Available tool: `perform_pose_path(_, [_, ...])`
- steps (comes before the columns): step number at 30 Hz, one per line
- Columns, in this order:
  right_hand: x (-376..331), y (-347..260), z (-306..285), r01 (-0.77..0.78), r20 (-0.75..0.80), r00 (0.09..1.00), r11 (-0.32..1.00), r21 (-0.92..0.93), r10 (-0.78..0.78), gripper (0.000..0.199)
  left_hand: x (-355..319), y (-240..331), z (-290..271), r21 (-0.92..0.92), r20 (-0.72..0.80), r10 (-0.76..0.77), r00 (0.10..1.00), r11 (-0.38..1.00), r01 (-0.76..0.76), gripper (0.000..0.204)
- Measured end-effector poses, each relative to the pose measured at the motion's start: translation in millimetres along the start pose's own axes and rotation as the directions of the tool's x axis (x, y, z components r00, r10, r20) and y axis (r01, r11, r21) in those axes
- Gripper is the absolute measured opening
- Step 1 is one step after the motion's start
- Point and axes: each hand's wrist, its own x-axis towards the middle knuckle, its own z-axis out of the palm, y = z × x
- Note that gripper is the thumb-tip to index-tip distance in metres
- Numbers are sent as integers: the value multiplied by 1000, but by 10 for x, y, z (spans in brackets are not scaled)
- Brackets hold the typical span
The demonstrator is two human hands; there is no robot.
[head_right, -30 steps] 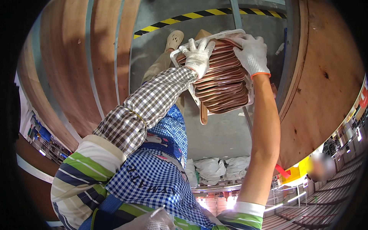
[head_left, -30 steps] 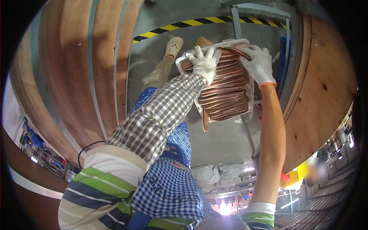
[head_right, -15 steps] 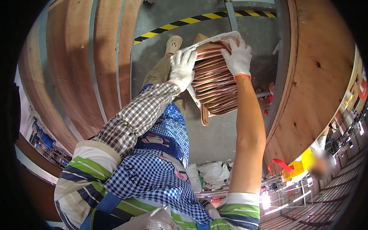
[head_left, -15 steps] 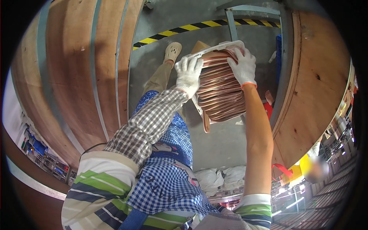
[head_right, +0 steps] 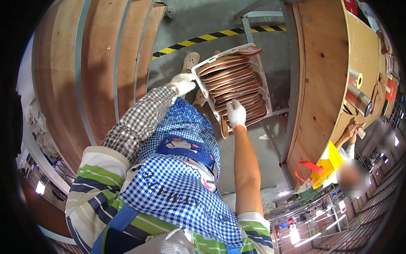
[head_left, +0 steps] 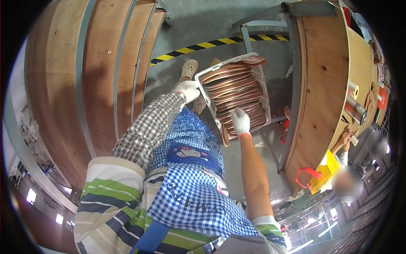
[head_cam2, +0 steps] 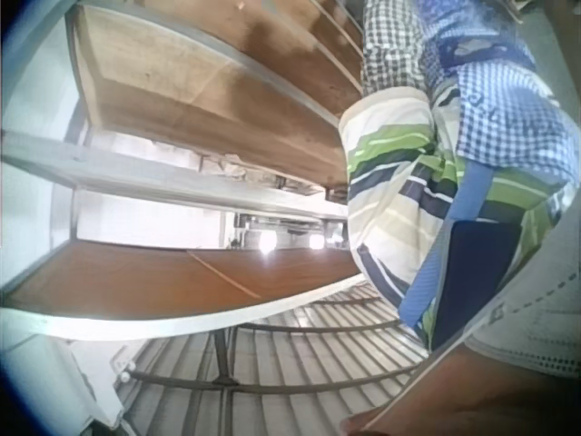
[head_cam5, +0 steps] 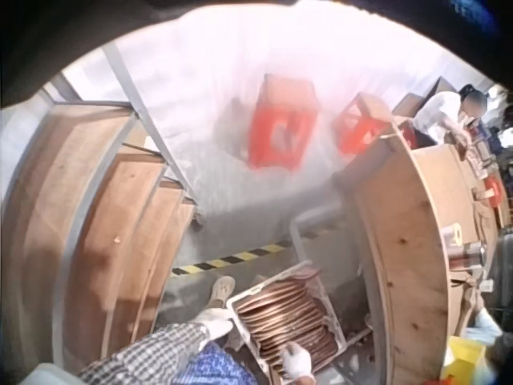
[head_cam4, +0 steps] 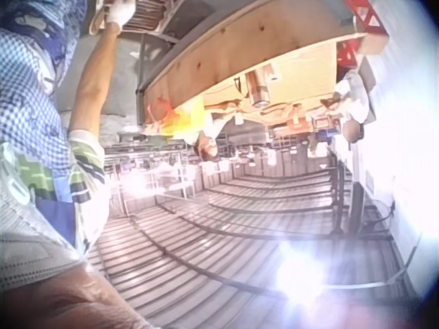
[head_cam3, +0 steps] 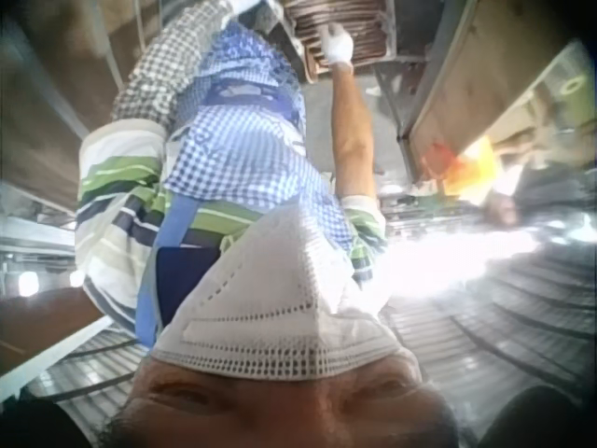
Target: The recorder is organizing stacks of shoe soles by moving them between a storage rack and a plastic crate.
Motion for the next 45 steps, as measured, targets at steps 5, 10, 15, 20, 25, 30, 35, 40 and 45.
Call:
perform_pose_path(5, [-668,320,78,-332,45,939,932,-145,341,42,1,-800,-259,300,-96,-89,991,947,114,44])
perform_pose_path(10, [-966,737,282,-319,-73,947,942,-104,313,57,-339,-1583,-131,28,-255,-258,932,961,274,52])
perform_pose_path(15, [-708,994,481,-245,224,940,966,-83,258,99,-494,-1339,363,-54,-230,-386,893,922,384,49])
perform_pose_path(20, [-628,894,547,-93,226,954,913,-397,196,71,-453,-782,654,-144,-320,-277,906,960,242,59])
perform_pose_path(25, [-1041,839,251,7,157,985,894,-449,71,53,-207,-50,652,-46,-381,-55,923,998,40,71])
perform_pose_path(30, [-1501,275,-516,209,9,975,905,-370,-222,47,184,157,470,-86,-400,-5,917,996,-33,83])
perform_pose_path(35, [-1293,-638,-1178,-11,-13,1000,987,157,14,64,384,248,255,-144,-254,-157,954,982,123,81])
perform_pose_path(40, [-502,-1194,-1378,156,-176,978,948,277,-109,58,361,377,254,-108,-30,-199,979,975,195,84])
perform_pose_path(45, [289,-2034,-1292,85,-211,976,980,180,-46,46,384,291,282,-70,14,-158,987,985,158,83])
